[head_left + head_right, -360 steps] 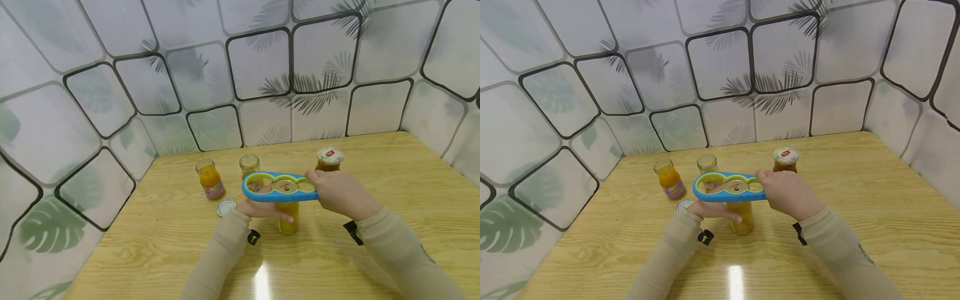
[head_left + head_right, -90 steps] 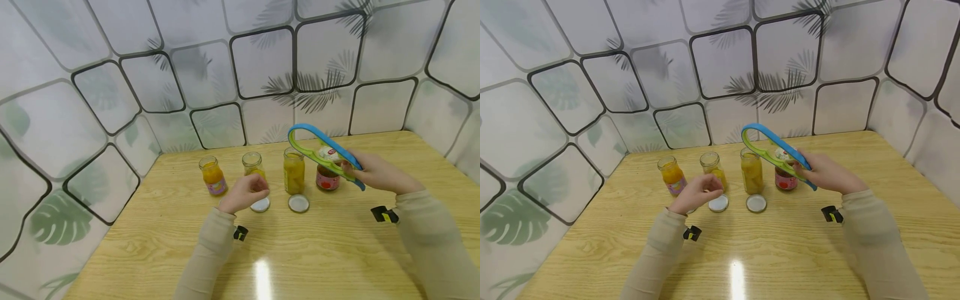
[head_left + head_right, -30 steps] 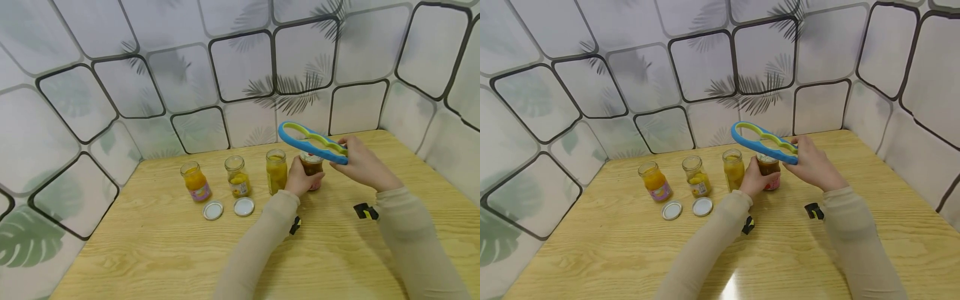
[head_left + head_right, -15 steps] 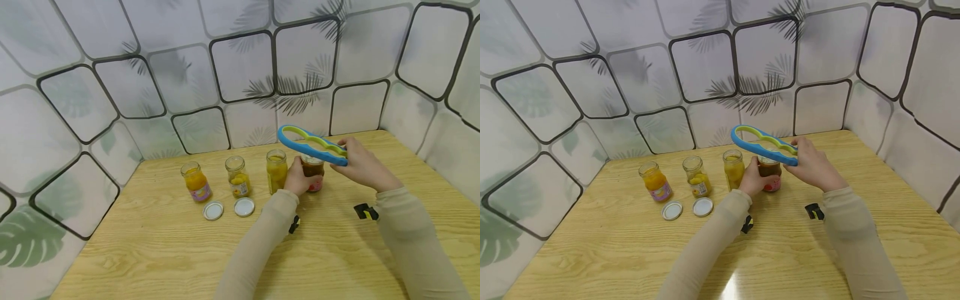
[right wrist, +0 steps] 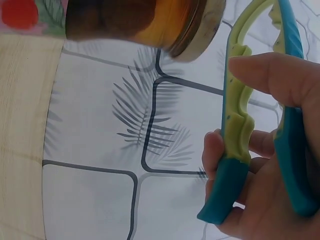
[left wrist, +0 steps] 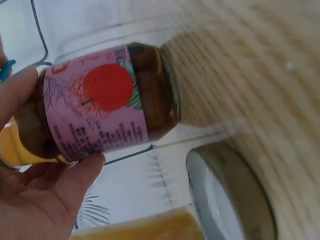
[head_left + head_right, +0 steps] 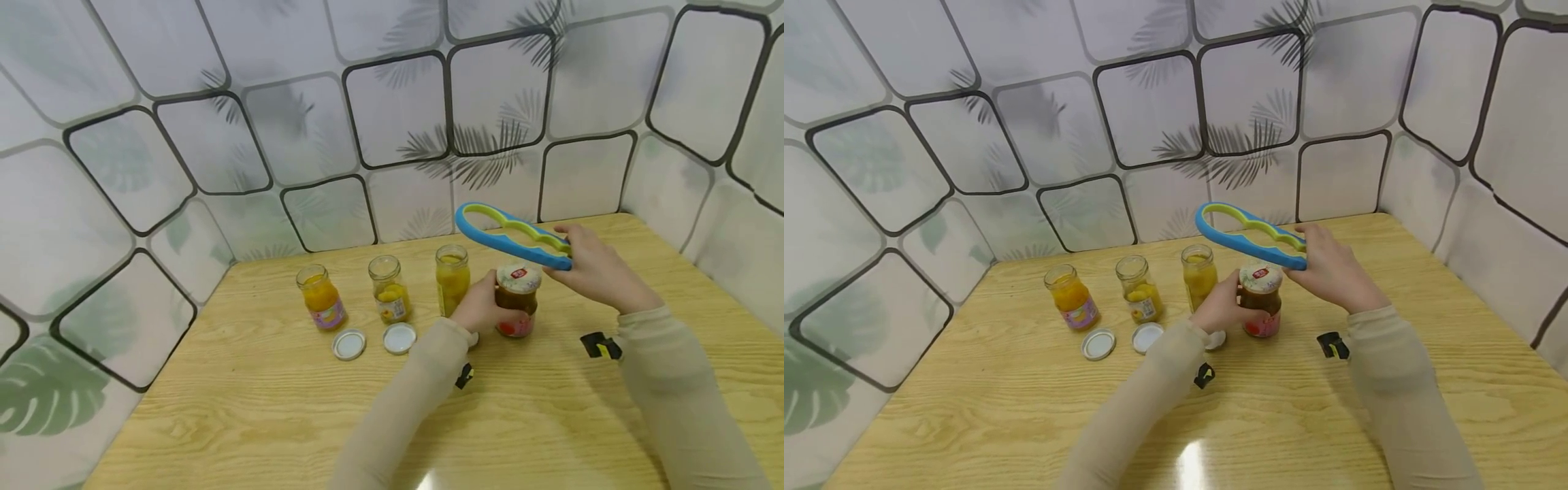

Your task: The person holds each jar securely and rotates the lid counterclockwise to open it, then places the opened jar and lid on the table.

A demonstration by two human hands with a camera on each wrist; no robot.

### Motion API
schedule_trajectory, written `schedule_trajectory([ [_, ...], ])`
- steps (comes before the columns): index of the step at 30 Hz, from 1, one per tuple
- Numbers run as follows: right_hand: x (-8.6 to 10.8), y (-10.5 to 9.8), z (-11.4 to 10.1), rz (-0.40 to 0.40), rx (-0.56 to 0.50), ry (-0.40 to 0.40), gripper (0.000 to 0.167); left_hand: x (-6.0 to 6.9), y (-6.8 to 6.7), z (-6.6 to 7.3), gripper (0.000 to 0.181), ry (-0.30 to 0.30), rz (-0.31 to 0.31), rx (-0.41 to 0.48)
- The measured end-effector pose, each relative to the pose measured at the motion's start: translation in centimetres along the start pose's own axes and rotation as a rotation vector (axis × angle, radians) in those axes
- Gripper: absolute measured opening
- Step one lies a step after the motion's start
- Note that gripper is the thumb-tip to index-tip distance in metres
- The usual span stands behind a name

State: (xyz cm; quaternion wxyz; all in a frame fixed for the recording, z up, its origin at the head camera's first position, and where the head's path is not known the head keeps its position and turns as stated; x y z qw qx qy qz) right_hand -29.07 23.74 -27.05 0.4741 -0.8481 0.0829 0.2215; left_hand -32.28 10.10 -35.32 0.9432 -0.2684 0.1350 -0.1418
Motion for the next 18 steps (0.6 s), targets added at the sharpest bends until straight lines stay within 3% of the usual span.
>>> schedule_trajectory([
  [10,-0.2,0.4,-0.6,0.001,0.028,-0.075,0.058,3.7,-2.7,-0.6,0.07,0.098,-0.263,0.011],
  [13,-0.1,0.5,-0.9,0.007,0.037,-0.112,0.053,5.1,-3.7,-1.1,0.069,0.108,-0.305,0.002],
  [18,0.0,0.3,-1.4,0.024,0.009,-0.14,0.048,7.0,-5.6,-1.5,0.066,0.121,-0.352,0.079],
])
Point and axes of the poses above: each hand's wrist, its own x-axis away from the middle knuckle, its own y-axis out of the palm, z = x × y, the point moved 7 cm from there along -x, towards the middle knuckle, and after that the axes turned 13 degrees about z, right-handed, at the moved point
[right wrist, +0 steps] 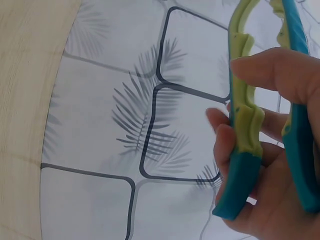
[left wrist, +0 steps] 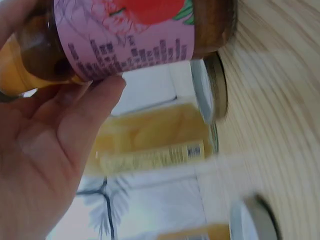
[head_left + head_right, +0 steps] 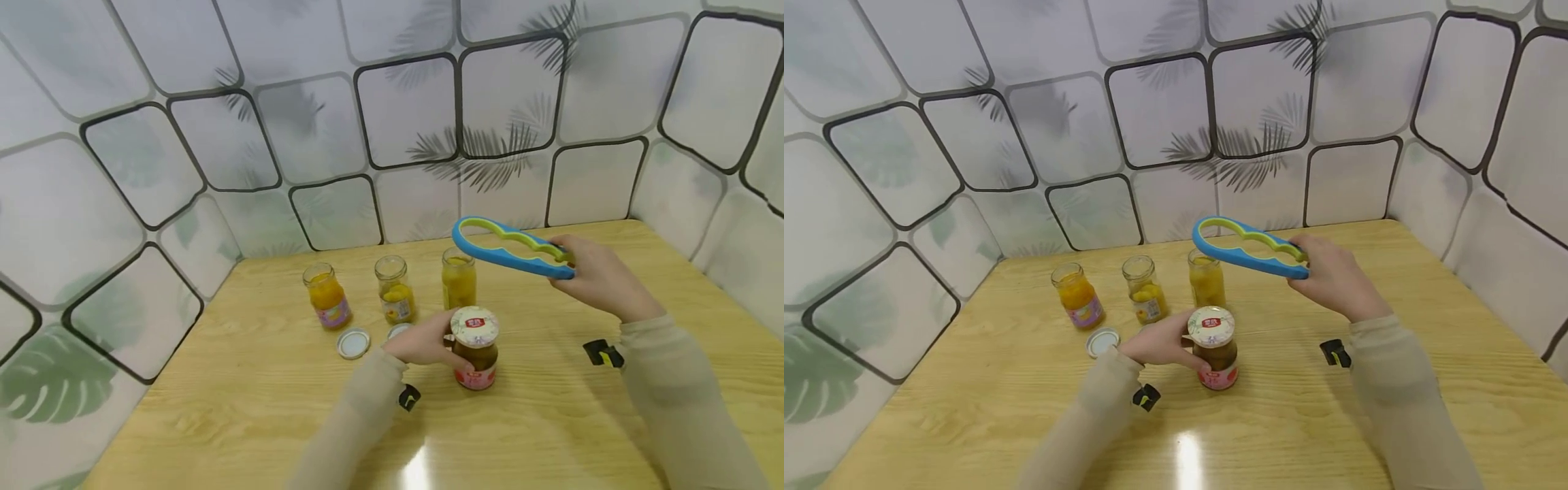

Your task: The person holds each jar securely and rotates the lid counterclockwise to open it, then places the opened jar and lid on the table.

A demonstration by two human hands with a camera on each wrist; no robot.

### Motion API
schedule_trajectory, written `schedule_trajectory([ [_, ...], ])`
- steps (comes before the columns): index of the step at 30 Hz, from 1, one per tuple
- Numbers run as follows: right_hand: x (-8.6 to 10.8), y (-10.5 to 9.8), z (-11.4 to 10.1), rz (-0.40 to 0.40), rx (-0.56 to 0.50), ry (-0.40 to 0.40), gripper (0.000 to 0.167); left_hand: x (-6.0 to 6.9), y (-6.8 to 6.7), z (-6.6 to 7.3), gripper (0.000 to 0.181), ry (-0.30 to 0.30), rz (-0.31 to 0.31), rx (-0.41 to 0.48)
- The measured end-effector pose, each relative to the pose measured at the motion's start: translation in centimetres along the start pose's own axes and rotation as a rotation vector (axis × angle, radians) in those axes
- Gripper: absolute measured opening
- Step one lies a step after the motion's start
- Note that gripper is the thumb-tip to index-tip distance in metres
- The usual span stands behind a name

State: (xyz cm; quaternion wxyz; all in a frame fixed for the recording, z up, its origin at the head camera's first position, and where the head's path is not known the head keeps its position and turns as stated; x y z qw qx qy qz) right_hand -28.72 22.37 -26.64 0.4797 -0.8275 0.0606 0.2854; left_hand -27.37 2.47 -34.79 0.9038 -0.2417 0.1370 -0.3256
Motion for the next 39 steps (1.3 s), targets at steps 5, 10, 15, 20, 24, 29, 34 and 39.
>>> schedule_trajectory([
  [5,-0.1,0.1,-1.4,0.034,-0.013,-0.094,0.05,1.8,-1.7,-0.7,0.065,-0.012,0.004,0.006],
  [10,0.4,0.7,-3.5,0.054,0.019,-0.259,0.049,2.7,-2.7,-1.5,0.062,-0.015,0.042,-0.002],
  [15,1.4,1.8,-5.1,0.02,0.057,-0.356,0.045,2.8,-3.0,-2.2,0.058,-0.055,0.063,0.026],
  [20,1.6,3.1,-5.6,-0.057,0.077,-0.367,0.043,2.9,-3.4,-2.3,0.059,-0.051,0.08,0.045],
  [24,1.6,3.9,-5.9,-0.12,0.057,-0.37,0.043,3.0,-3.7,-2.2,0.062,-0.056,0.103,0.025],
  [29,1.7,4.3,-5.8,-0.146,0.031,-0.381,0.04,3.0,-3.7,-2.3,0.063,-0.069,0.111,0.006],
  [34,1.8,4.4,-5.8,-0.152,0.015,-0.392,0.04,3.0,-3.8,-2.5,0.063,-0.077,0.112,-0.006],
  [39,1.8,4.7,-5.6,-0.175,0.011,-0.376,0.041,2.9,-3.9,-2.6,0.063,-0.065,0.108,-0.008],
])
Point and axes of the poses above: each hand's wrist, its own x-axis away from the middle knuckle, its own y-axis out of the palm, z = x × y, the point moved 7 cm from there along -x, towards the middle knuckle, and after that the axes turned 13 degrees about z, right-handed, at the moved point
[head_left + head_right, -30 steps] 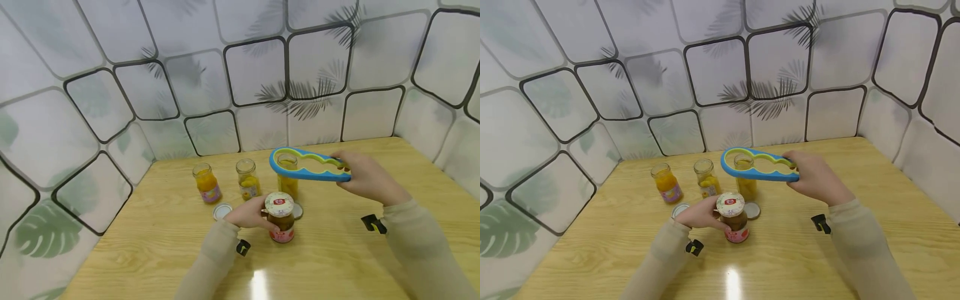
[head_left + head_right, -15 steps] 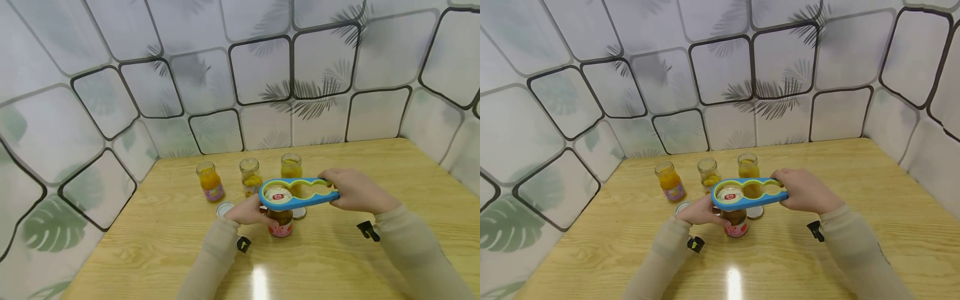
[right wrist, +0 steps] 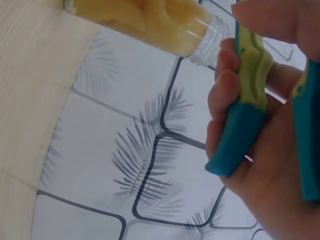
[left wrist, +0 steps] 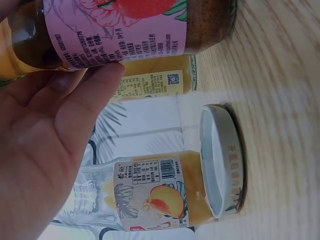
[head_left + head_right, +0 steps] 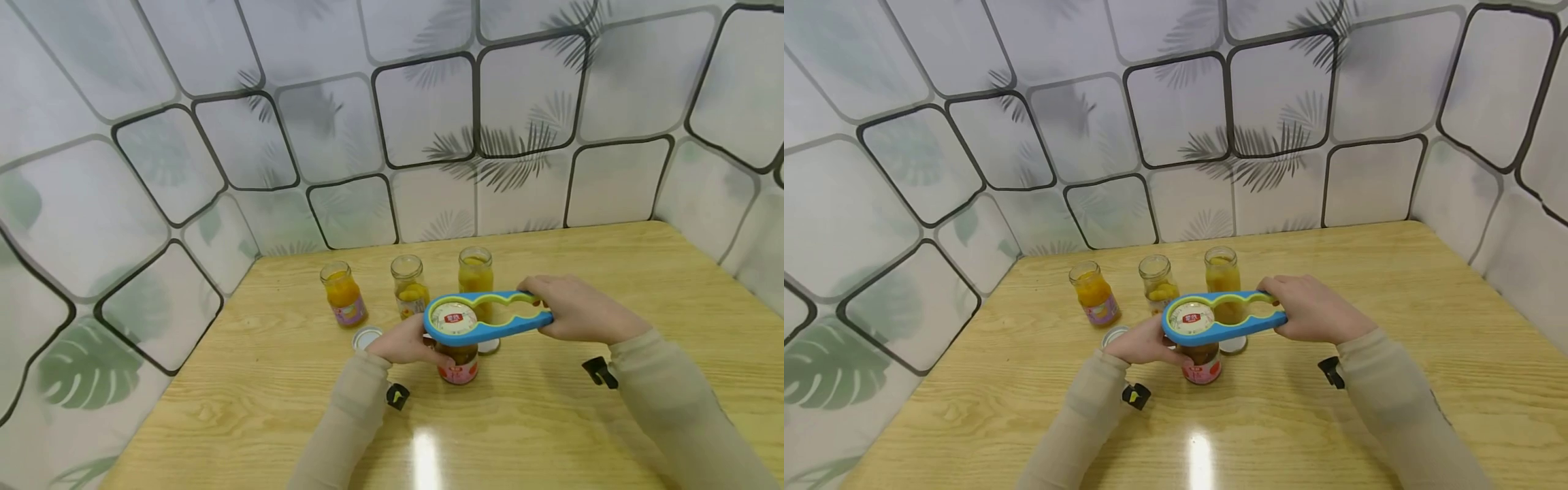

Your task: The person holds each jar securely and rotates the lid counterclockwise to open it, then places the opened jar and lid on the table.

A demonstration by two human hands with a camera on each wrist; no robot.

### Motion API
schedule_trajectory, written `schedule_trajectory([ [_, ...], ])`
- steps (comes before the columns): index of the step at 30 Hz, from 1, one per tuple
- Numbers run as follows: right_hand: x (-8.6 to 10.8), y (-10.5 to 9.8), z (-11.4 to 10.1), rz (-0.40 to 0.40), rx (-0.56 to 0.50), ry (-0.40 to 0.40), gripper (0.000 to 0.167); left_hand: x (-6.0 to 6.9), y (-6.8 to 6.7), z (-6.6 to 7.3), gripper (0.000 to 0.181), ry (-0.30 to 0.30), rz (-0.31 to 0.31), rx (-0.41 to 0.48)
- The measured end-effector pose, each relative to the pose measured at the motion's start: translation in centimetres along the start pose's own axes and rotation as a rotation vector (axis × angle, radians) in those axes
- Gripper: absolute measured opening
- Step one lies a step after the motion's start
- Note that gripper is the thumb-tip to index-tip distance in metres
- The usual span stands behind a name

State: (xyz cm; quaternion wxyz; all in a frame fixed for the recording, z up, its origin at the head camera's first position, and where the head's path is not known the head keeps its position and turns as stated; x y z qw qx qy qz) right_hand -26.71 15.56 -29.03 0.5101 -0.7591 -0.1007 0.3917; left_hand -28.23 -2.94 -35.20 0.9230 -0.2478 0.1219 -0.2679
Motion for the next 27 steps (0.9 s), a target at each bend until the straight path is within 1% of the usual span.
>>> schedule_trajectory([
  [4,0.02,0.31,0.19,-0.018,0.001,0.011,0.042,-0.09,0.0,0.0,0.063,0.017,-0.003,0.006],
  [7,0.03,0.43,0.24,-0.025,0.003,0.013,0.043,-0.09,0.04,0.01,0.062,0.019,-0.008,0.018],
  [12,-0.04,0.45,0.17,-0.019,0.019,0.005,0.042,-0.13,0.04,-0.04,0.062,0.028,-0.006,0.027],
  [17,-0.2,0.4,0.03,-0.003,0.076,-0.013,0.032,-0.17,0.01,-0.28,0.062,0.03,-0.005,0.025],
  [20,-0.19,0.42,0.08,0.001,0.116,-0.01,0.028,-0.23,-0.01,-0.39,0.061,0.03,-0.004,0.045],
  [23,-0.16,0.41,0.19,0.008,0.158,-0.001,0.028,-0.33,-0.05,-0.4,0.06,0.029,0.001,0.065],
  [27,-0.11,0.41,0.27,0.009,0.207,0.012,0.03,-0.36,0.09,-0.48,0.062,0.013,-0.001,0.09],
])
Point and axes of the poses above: each hand's wrist, its own x-axis away from the middle knuckle, its own y-axis out of the palm, z = x × y, the point moved 7 cm from there along -x, towards the middle knuckle, and after that the axes turned 13 degrees about z, right-handed, at the moved point
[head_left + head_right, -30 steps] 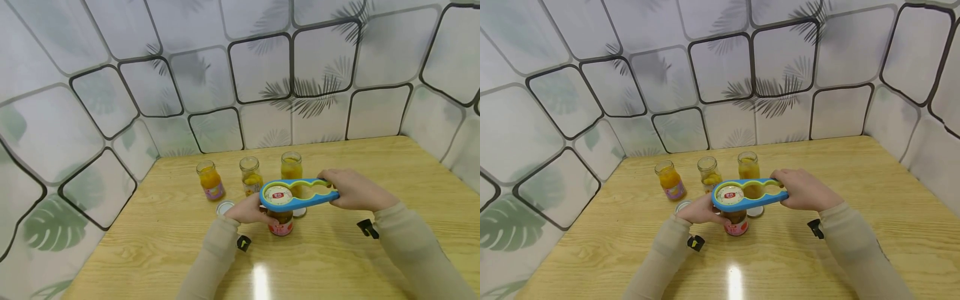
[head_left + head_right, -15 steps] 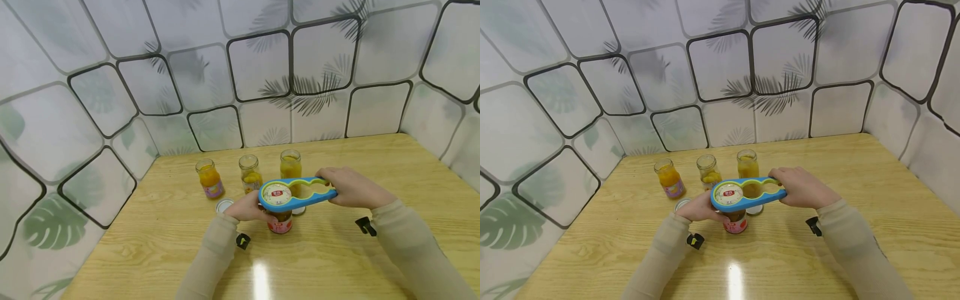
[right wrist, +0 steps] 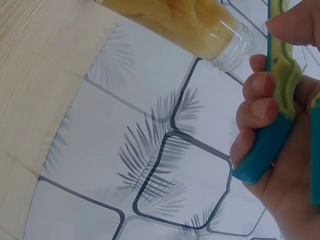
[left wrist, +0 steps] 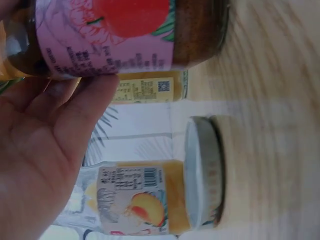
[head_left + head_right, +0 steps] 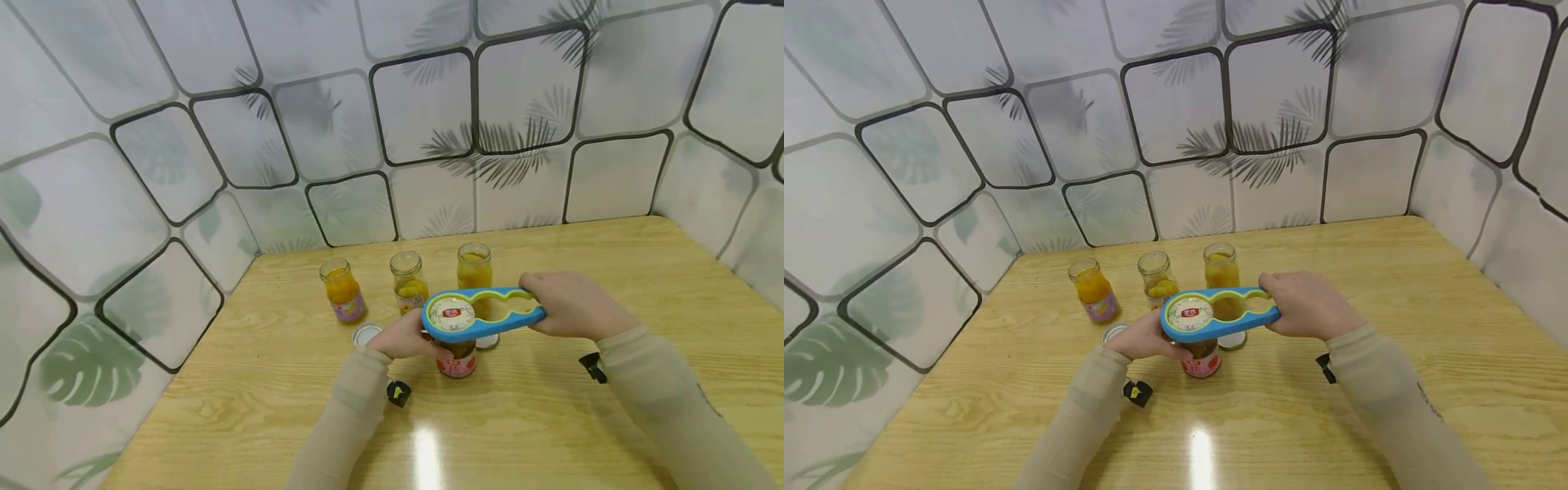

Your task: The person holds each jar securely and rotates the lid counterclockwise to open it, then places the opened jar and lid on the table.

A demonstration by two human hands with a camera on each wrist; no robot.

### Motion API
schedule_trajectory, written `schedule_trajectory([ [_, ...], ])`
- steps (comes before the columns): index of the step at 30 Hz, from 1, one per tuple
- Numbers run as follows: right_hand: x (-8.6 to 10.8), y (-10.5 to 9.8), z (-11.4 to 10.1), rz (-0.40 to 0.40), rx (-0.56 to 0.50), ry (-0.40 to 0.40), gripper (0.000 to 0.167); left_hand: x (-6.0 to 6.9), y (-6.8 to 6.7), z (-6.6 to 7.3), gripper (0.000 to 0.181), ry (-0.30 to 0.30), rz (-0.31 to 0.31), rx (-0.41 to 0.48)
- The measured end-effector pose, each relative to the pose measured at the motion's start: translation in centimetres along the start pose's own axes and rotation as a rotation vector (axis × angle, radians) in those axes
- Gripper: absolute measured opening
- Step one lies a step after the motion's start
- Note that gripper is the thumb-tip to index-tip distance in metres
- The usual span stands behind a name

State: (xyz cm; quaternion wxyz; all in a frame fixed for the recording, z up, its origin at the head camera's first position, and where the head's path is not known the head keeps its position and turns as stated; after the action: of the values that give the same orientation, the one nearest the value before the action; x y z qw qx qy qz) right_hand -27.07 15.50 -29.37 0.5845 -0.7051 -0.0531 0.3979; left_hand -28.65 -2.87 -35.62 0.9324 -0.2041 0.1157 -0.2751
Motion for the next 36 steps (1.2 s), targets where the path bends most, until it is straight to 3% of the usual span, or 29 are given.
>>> schedule_trajectory([
  [5,0.0,0.1,-0.1,-0.019,0.029,0.009,0.03,0.1,0.3,-0.1,0.067,-0.014,-0.004,0.033],
  [10,0.0,0.4,0.0,-0.04,0.063,0.035,0.03,-0.2,0.6,-0.2,0.067,-0.053,0.041,0.062],
  [17,0.0,0.6,-0.2,-0.046,0.082,0.076,0.028,-0.3,0.6,-0.8,0.061,-0.114,0.161,0.096],
  [24,-0.1,0.4,-0.7,-0.019,0.125,0.118,0.023,-0.6,0.7,-0.7,0.061,-0.079,0.385,0.313],
  [28,-0.1,0.3,-1.4,-0.009,0.139,0.149,0.021,-0.6,0.7,-0.9,0.058,-0.084,0.487,0.369],
  [36,0.0,0.0,-3.2,0.031,0.177,0.123,0.024,-0.2,0.0,-0.4,0.06,-0.073,0.508,0.339],
])
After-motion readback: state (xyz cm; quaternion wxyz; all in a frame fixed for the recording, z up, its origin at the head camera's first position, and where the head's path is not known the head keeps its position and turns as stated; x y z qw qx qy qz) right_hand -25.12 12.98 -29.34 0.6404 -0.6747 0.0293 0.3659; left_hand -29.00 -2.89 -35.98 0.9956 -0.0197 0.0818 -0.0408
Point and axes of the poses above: each hand's wrist, its own x-axis away from the middle knuckle, its own y-axis out of the palm, z = x × y, the point moved 7 cm from there along -x, towards the middle knuckle, and after that the axes turned 13 degrees about z, right-handed, at the moved point
